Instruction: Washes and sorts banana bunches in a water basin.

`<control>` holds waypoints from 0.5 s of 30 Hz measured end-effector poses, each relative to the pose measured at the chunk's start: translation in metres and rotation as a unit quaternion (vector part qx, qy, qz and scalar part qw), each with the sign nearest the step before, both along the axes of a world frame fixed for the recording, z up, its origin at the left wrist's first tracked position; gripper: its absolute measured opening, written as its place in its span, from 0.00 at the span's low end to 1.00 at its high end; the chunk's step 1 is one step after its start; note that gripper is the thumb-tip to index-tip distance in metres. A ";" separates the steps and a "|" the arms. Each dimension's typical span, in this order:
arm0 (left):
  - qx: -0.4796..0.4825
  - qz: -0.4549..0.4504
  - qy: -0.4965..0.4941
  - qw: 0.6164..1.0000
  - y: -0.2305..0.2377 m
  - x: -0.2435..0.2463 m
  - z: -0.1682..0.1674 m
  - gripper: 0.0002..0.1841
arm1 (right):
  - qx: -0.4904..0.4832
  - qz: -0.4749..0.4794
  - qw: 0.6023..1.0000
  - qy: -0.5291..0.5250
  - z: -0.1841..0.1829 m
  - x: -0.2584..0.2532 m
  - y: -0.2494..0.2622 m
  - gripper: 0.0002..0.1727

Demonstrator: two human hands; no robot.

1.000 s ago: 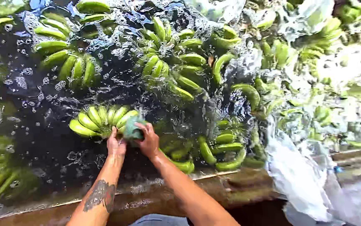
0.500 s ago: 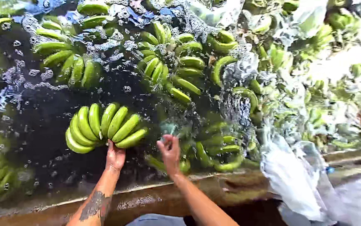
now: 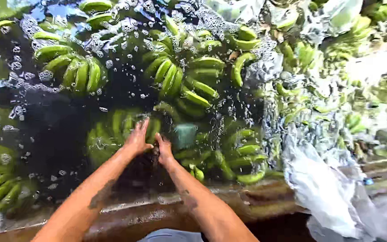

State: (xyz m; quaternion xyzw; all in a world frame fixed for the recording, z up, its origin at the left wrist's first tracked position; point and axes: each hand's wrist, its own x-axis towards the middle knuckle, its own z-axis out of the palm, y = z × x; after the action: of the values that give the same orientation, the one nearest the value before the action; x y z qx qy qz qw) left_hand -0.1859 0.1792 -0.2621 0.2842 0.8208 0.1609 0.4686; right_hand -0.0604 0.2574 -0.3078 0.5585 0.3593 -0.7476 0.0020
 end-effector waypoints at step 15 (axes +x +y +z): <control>0.127 0.479 0.000 0.869 -0.054 -0.102 -0.013 0.52 | 0.421 0.512 0.749 -0.005 0.060 -0.008 -0.013 0.26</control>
State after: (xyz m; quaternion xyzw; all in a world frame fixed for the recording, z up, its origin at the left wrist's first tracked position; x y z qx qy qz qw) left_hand -0.2884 0.1252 -0.2749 -0.0866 0.8285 0.4686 0.2942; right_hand -0.0685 0.2443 -0.2479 0.2386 0.8697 -0.4048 0.1509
